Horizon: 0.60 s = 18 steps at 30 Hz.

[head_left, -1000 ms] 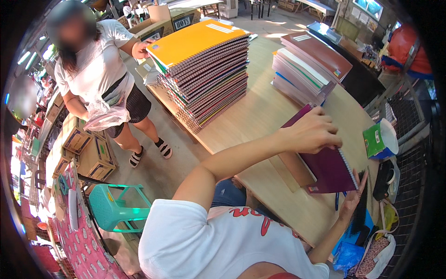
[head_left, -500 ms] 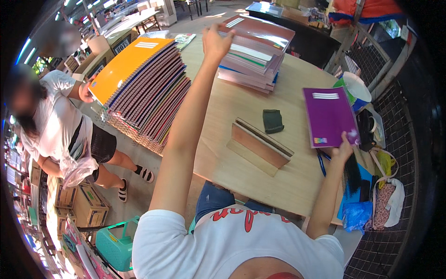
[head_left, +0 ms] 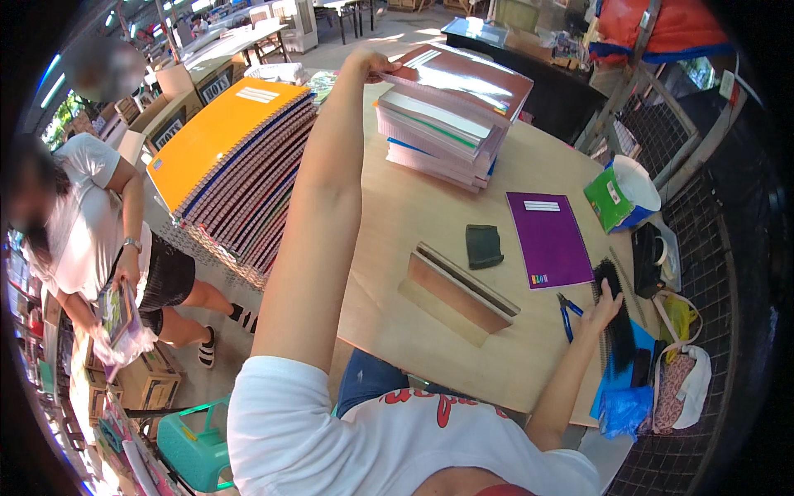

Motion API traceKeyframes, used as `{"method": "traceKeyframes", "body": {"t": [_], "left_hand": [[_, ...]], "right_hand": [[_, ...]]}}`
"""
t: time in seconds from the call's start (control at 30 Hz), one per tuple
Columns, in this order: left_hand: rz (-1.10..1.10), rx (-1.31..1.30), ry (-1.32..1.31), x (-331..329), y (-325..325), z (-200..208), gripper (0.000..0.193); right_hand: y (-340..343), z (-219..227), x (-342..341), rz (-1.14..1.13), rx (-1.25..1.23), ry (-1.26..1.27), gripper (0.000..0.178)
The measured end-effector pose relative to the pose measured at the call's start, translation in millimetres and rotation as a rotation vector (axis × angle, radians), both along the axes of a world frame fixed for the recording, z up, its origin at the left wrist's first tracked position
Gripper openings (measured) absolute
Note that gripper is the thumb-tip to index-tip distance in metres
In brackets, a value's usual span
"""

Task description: The person places wire spirals into notebook punch holes by hand and uses a tool to secure them, processing several notebooks of different colors and stacking them on the table.

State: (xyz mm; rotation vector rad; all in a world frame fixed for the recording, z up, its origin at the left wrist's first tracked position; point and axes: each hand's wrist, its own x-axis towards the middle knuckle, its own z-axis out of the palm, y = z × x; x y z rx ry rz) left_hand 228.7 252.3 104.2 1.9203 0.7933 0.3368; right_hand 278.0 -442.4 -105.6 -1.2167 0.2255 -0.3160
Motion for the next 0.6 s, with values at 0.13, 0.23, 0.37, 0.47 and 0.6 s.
{"method": "traceKeyframes", "body": {"t": [0.13, 0.23, 0.37, 0.47, 0.6], "left_hand": [[-0.053, 0.051, 0.209, 16.6, -7.0, 12.1, 0.033], [-0.081, 0.188, 0.175, 21.6, -33.2, 20.7, 0.031], [0.140, 0.907, 0.113, 34.3, -79.9, 40.9, 0.038], [0.117, 1.142, -0.168, 7.0, -57.7, 95.4, 0.040], [0.264, 1.185, -0.557, -2.7, -96.5, 134.9, 0.029]], "right_hand": [[-13.2, 13.2, -38.8, -0.068, -0.193, 0.012, 0.088], [-38.5, -3.8, -31.5, -0.121, -0.351, -0.096, 0.081], [-23.5, 41.8, -52.0, -0.274, -0.629, -0.282, 0.068], [22.4, 100.3, -61.5, -0.262, -1.031, -0.699, 0.055], [95.2, 146.9, -68.3, 0.049, -1.022, -0.875, 0.057]]}}
